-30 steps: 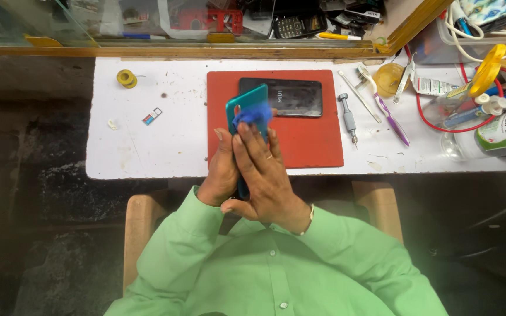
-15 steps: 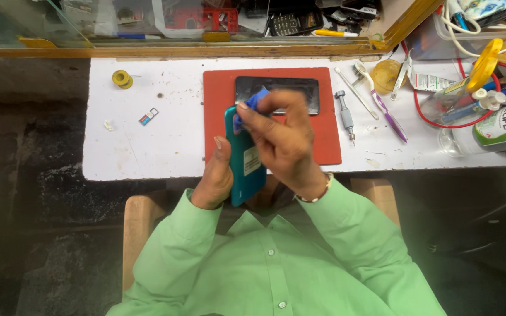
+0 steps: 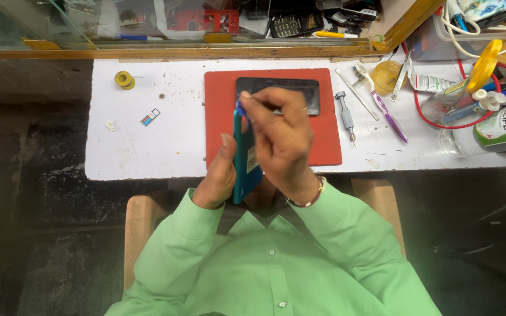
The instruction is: The person cleans a blue smartphone back cover with a toothbrush and a blue cloth, then aligns and snaps the cover onto the phone body. They insert a SIM card into the tray and wipe the screen with a white cloth.
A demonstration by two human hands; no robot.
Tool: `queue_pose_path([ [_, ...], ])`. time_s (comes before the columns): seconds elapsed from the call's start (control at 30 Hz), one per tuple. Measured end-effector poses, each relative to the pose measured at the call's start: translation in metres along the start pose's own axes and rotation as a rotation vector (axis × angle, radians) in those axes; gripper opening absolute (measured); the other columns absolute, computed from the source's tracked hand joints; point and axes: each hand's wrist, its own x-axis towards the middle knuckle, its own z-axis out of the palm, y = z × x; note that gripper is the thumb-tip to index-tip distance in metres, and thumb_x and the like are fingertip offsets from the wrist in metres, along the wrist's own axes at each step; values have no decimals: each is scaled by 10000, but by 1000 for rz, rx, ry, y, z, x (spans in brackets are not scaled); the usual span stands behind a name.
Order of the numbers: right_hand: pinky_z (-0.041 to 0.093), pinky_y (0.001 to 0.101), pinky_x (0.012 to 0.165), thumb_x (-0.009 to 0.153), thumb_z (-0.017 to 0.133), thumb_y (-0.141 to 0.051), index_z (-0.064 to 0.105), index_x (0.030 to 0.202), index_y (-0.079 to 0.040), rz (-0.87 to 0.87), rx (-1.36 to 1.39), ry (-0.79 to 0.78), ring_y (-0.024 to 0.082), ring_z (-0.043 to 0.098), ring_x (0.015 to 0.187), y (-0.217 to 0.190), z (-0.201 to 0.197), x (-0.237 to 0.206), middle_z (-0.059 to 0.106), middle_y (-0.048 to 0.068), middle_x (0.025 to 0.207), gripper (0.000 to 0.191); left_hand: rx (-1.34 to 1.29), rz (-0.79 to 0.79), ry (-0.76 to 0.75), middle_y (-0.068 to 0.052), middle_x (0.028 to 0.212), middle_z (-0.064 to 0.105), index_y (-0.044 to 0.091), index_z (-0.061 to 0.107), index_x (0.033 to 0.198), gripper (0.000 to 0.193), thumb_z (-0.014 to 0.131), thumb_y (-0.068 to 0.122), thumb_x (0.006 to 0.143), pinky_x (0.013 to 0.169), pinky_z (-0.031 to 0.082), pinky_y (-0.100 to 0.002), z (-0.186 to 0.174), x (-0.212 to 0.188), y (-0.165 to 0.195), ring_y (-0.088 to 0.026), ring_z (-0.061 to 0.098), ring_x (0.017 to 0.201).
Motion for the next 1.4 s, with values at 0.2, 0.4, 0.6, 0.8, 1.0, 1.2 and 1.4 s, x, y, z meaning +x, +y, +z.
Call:
queue_pose_path([
  [0.2,574,398,860,849,729,97,718,1187,18,-213,9,-55,293,667,1009,-11,7,-27,644,126,1129,348,46,237,0,-134,1507,518,13,419,1561,840,242,686,1091,1180,442,-388,-6,4,3,-232,559,1334],
  [0.4,594,365,835,872,751,106,728,1140,59,-167,87,-103,282,698,934,-31,14,-76,669,135,1084,273,-1,284,132,-121,1496,516,68,383,1584,797,279,672,1075,1127,451,-370,-10,10,16,-182,551,1211],
  [0.6,596,390,868,826,669,137,740,1172,-23,-46,-25,33,306,703,1018,1,17,-29,679,129,1127,388,-162,163,21,-121,1567,476,34,362,1582,850,301,684,1038,1263,387,-413,0,4,7,-247,485,1472],
  [0.8,594,383,846,843,666,135,739,1168,-11,-84,-16,-75,310,711,1011,-8,8,-12,694,134,1132,363,-158,195,35,-146,1557,489,11,377,1581,863,288,687,1052,1237,415,-446,1,2,18,-290,495,1449],
  [1.0,583,443,858,739,650,71,725,1131,46,-218,70,-92,328,693,973,-20,5,-44,682,179,1069,400,-163,202,46,-171,1518,523,14,404,1568,856,262,687,1059,1162,464,-449,-3,7,23,-294,570,1329],
  [1.2,578,386,901,879,687,107,754,1158,-40,-91,-50,-26,298,688,1052,17,11,12,691,114,1135,323,-174,66,233,-130,1464,533,92,381,1546,789,292,655,1002,1100,486,-433,6,2,15,-270,556,1326],
  [1.4,581,413,892,849,741,55,738,1150,19,-192,140,-240,295,688,1008,-27,9,-50,672,126,1120,303,-164,322,168,-166,1384,603,15,508,1506,759,391,652,1109,1031,530,-390,-11,11,26,-231,603,1169],
])
